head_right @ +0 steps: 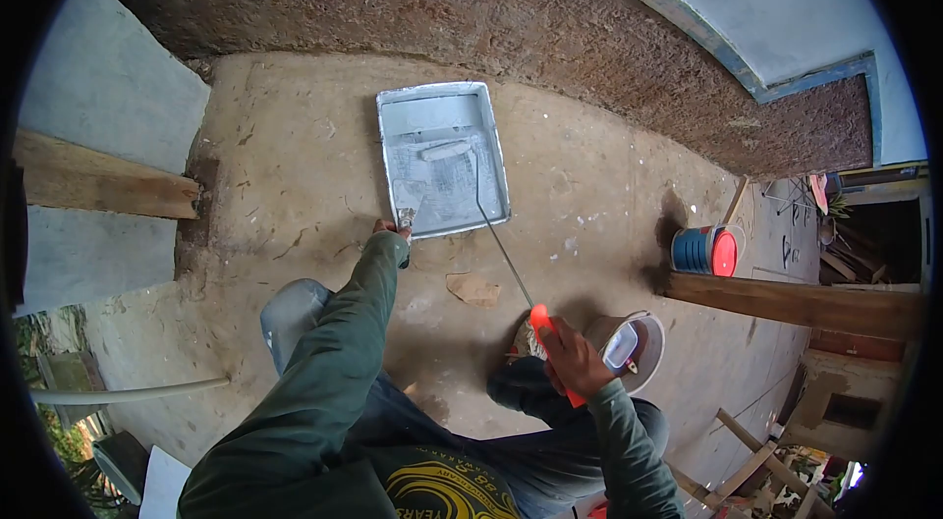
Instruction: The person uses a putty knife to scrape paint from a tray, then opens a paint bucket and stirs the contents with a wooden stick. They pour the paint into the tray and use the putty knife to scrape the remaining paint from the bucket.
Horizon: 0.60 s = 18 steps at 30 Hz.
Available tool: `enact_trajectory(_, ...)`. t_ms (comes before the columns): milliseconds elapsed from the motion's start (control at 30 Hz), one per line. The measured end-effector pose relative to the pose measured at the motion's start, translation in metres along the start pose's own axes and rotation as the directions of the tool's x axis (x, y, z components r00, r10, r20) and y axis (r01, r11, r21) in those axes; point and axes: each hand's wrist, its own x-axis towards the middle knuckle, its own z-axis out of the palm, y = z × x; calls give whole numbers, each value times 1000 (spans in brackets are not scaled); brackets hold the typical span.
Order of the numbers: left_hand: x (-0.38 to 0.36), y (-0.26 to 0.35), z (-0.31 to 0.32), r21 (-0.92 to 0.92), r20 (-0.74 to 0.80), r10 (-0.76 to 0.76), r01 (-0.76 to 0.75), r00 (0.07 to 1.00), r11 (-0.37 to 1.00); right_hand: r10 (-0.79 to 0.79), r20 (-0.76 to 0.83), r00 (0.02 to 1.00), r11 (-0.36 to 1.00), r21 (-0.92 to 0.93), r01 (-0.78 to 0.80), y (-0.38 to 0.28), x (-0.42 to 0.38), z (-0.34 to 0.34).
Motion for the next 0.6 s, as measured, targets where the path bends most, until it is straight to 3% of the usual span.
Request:
enact_trajectory(67, -1, -1, -4, -50, -3, 32, -32, 999, 998, -32, -2, 999, 999, -38, 32, -3, 6, -4)
enact_trajectory(133, -13, 15, -16, -23, -8, 18, -18, 1000, 1000, -264, 30, 964, 964, -6, 265, 12, -8, -14)
enact_trajectory(167, -18, 20, -18, 1, -7, 3, -3, 1000, 1000, -263, 35, 964, 965, -14, 263, 9, -23, -13)
enact_trajectory(233, -12, 14, -13, -43, 8, -17, 17, 1000, 999, 68, -2, 998, 990, 127, -68, 5, -64, -12)
enact_trajectory(333, -10, 7, -10, -66, 18, -17, 19, 1000, 998, 59, -89, 994, 996, 75, -52, 31, -93, -6)
enact_trajectory(467, 0, -1, -2, -32, 13, 1, -1, 1000, 999, 115, -39, 993, 993, 36, -114, 29, -74, -5)
enact_trajectory(533, -9, 8, -9, -40, 12, -2, 2, 1000, 999, 81, -36, 996, 996, -30, -82, 19, -42, -4)
enact_trajectory(600, -10, 11, -10, -47, 12, 5, -5, 1000, 999, -265, -42, 963, 938, -241, 248, 39, -1, -7)
